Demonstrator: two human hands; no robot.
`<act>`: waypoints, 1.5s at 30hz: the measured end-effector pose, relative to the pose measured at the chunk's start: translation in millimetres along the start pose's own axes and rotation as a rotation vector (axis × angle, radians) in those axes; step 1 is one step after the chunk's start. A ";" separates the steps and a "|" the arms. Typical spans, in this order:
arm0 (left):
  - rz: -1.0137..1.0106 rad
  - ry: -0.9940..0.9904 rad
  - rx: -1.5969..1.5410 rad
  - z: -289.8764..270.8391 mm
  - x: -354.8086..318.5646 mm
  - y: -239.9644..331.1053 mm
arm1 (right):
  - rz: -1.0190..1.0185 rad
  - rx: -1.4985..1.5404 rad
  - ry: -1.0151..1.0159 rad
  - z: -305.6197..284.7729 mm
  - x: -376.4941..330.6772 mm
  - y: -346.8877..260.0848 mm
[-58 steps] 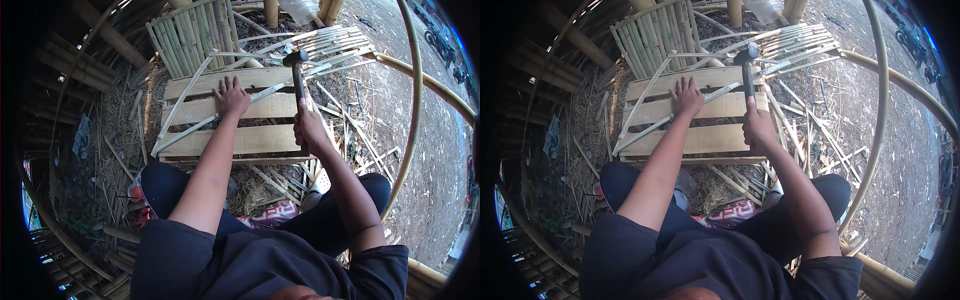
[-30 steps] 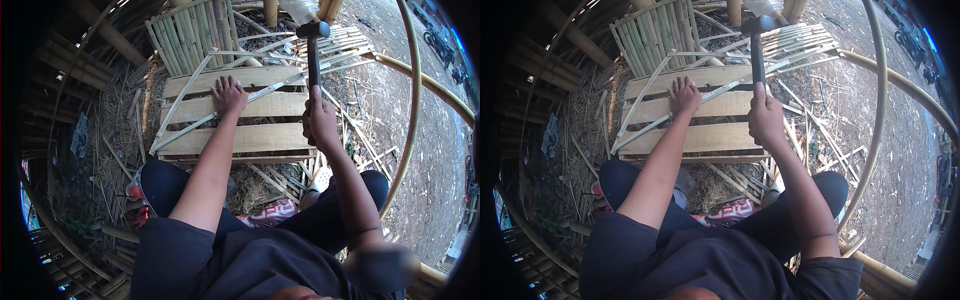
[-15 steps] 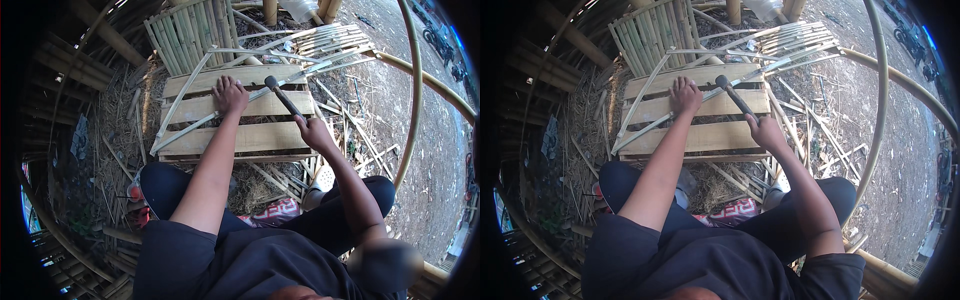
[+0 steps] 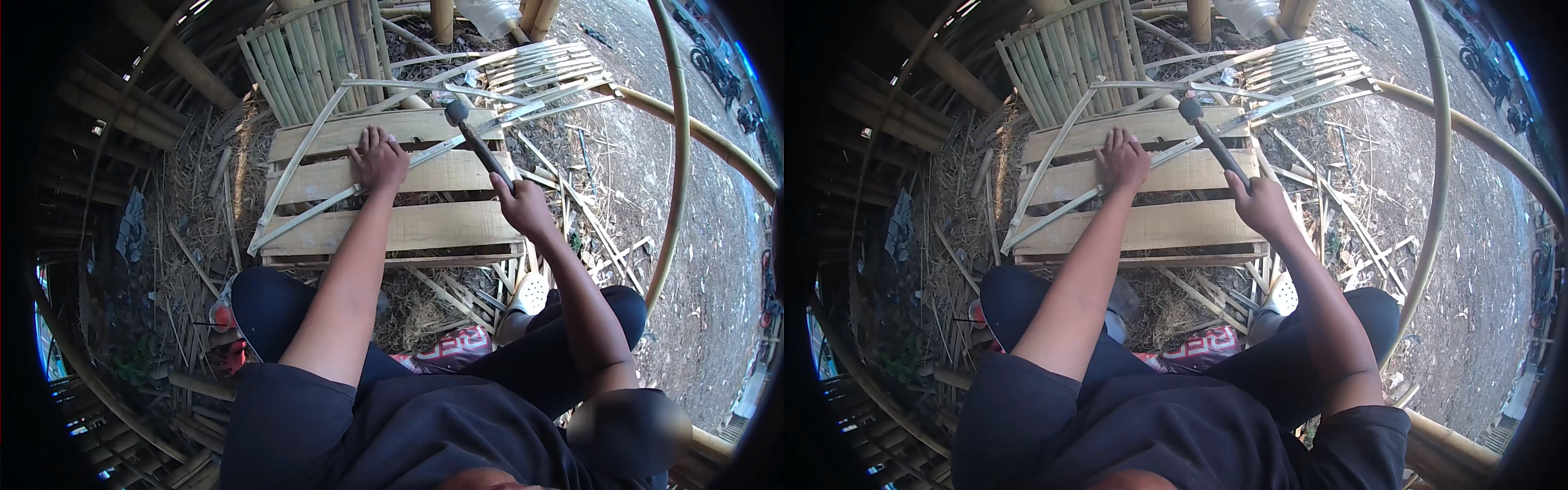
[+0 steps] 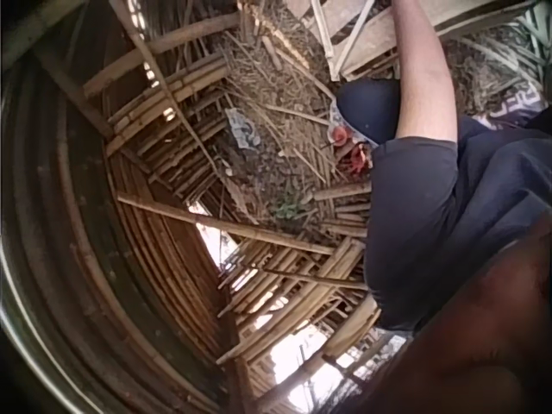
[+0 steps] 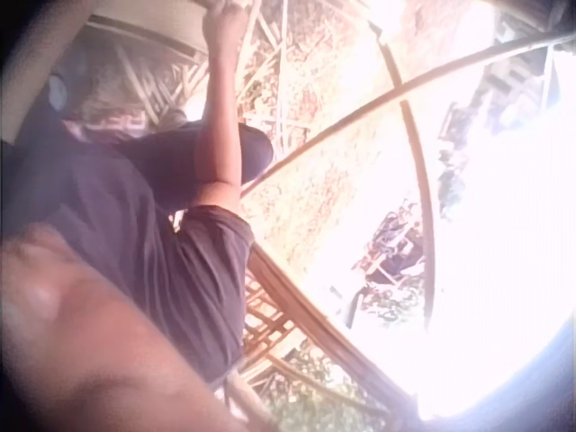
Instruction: The person nails bamboo slats onto a wooden frame using a hammer by hand.
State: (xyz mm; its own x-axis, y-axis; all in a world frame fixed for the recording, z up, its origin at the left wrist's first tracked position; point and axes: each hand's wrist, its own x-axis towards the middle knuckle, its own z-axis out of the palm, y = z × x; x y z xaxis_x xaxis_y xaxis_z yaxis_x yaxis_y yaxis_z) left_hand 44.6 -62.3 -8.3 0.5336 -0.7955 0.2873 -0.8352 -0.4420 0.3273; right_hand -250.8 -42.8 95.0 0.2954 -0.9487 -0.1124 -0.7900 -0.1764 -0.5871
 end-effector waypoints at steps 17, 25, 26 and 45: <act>0.005 -0.043 0.085 -9.3 -9.9 0.0 | -0.113 -0.022 -0.016 -36.1 -7.7 -27.9; -0.005 -0.103 -0.003 -8.2 -6.3 3.0 | -0.212 -0.103 -0.063 -27.5 5.0 13.9; -0.006 -0.081 0.030 -6.3 -8.6 4.9 | -0.134 -0.185 -0.075 -17.6 10.0 20.9; -0.023 -0.323 0.200 -15.9 -1.5 6.5 | -0.141 -0.128 -0.188 -42.0 3.9 -12.3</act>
State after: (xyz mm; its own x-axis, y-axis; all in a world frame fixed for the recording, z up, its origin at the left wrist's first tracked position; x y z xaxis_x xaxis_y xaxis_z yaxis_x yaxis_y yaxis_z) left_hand 40.5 -57.4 7.7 0.5094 -0.8601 -0.0275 -0.8501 -0.5080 0.1388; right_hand -262.5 -55.4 135.5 0.4923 -0.8494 -0.1903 -0.7920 -0.3465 -0.5026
